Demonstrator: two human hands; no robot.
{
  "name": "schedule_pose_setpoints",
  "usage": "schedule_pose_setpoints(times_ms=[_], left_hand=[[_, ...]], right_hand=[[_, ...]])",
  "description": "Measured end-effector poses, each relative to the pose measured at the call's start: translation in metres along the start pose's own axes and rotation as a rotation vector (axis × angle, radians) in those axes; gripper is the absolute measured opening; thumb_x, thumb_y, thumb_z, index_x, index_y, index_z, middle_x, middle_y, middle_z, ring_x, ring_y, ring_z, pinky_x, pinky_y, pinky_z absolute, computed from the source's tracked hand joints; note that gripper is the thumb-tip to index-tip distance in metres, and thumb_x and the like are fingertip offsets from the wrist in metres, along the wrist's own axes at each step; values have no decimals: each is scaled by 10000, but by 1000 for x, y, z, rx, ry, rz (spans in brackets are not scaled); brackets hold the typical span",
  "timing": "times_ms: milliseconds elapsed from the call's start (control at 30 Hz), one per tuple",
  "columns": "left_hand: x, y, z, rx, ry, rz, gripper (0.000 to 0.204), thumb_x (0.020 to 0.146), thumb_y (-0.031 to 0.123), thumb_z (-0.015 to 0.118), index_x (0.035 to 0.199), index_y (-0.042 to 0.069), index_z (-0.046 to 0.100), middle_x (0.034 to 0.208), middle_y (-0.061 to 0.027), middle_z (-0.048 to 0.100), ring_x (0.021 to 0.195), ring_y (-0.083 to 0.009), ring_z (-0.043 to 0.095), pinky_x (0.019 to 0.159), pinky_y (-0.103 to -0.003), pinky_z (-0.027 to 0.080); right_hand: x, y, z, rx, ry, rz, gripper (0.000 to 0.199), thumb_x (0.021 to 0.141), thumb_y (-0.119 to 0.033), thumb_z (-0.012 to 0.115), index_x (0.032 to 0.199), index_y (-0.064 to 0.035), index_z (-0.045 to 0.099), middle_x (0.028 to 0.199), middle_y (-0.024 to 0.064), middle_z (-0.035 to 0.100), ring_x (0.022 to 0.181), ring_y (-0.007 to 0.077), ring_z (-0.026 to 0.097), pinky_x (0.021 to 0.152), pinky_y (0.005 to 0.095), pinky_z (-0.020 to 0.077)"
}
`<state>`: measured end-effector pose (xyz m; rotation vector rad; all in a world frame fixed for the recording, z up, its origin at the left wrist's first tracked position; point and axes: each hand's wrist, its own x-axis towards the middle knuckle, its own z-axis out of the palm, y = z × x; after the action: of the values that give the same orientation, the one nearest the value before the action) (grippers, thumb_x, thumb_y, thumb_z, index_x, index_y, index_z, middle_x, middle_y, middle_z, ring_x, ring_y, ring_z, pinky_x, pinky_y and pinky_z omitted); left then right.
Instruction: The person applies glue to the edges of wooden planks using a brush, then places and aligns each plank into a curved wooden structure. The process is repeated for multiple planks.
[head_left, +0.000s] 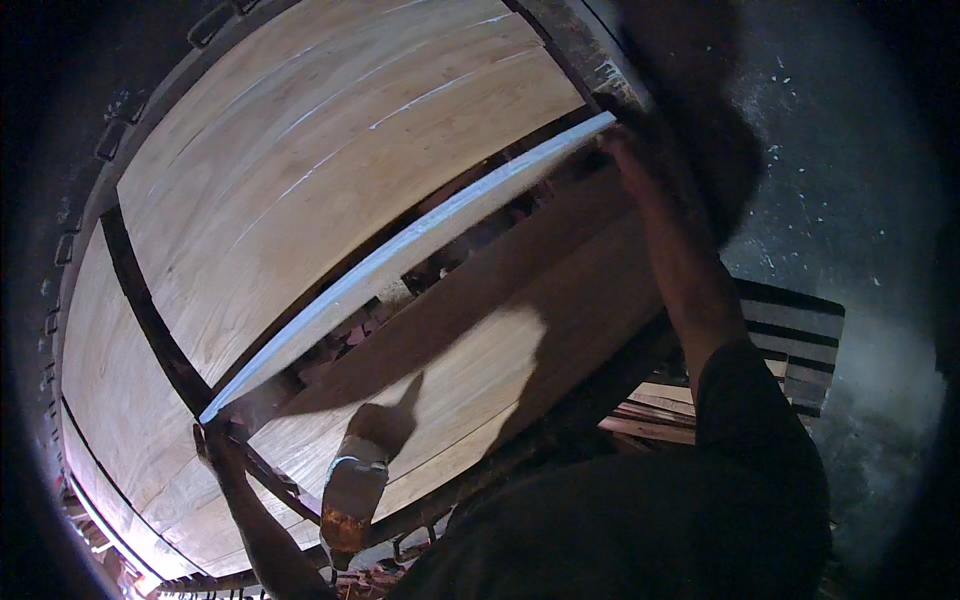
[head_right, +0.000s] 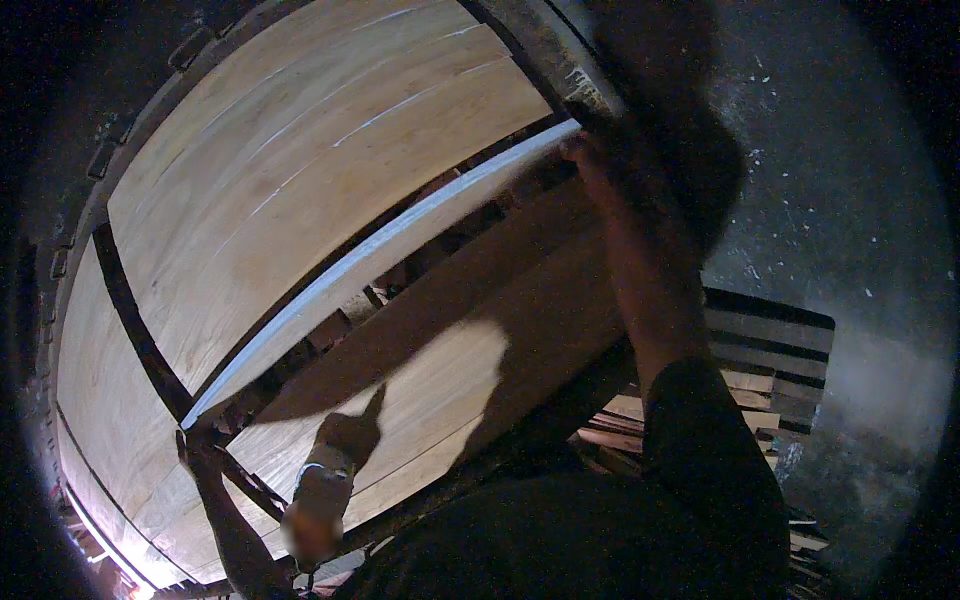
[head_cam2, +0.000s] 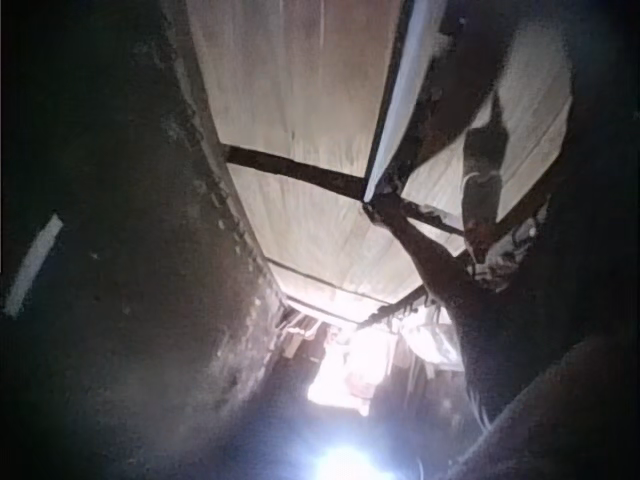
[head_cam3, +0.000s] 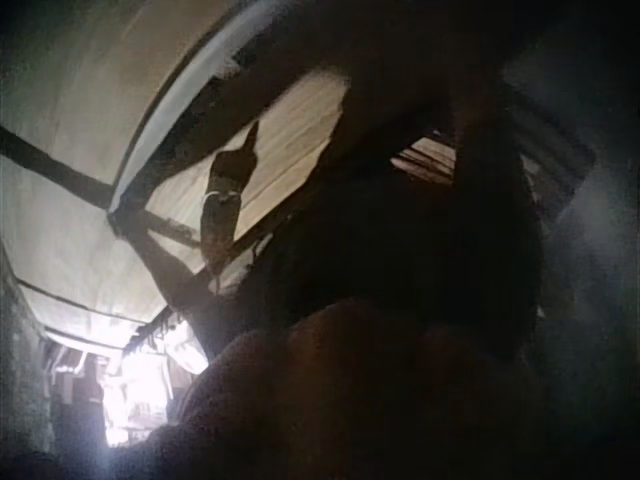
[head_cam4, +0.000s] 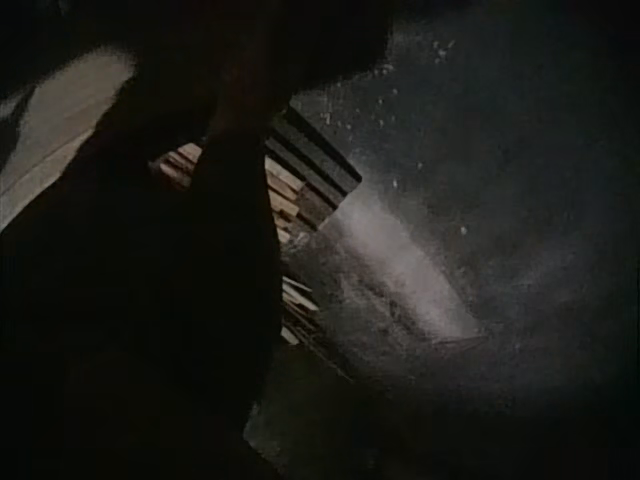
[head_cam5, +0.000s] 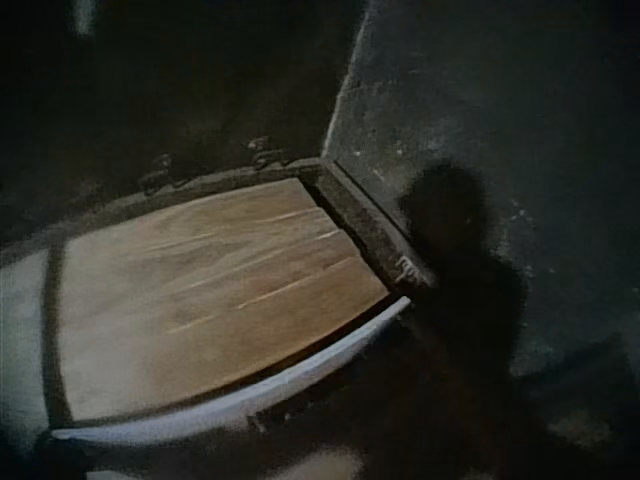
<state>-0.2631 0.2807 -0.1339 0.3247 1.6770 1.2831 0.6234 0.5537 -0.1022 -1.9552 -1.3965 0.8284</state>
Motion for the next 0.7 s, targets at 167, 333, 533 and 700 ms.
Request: schedule_pose_setpoints(times_ms=[167,333,533,700], left_hand=[[-2,-2,-17,300,34,40,271,828,88,642,1088,24,593,949,-110,657,770,-199,631,641,-302,523],[-1,-9,4,627,-63,230,347,821,108,637,1145,-7,594,989,-95,637,925,-208,603,731,-342,506],[4,-22,-7,372,-50,148,364,908,317,593,1173,68,592,1060,-105,626,1004,-216,602,774,-343,527],[-9,-25,-9,418,-35,141,371,907,338,596,1174,81,578,1091,-95,602,1007,-211,593,816,-335,529]], right_hand=[[1,-23,2,-70,-114,67,468,882,-290,641,1253,-11,581,1252,140,600,1183,239,540,1033,365,398],[-19,-23,2,-315,14,-26,511,871,-245,646,1316,-18,539,1305,145,576,1229,246,514,1081,352,354],[-1,4,19,178,35,-54,548,865,-232,634,1347,-9,498,1349,119,531,1270,225,469,1074,358,364],[7,7,35,98,-106,-171,483,885,-201,599,1324,-17,514,1321,110,533,1254,214,468,1041,345,395]])
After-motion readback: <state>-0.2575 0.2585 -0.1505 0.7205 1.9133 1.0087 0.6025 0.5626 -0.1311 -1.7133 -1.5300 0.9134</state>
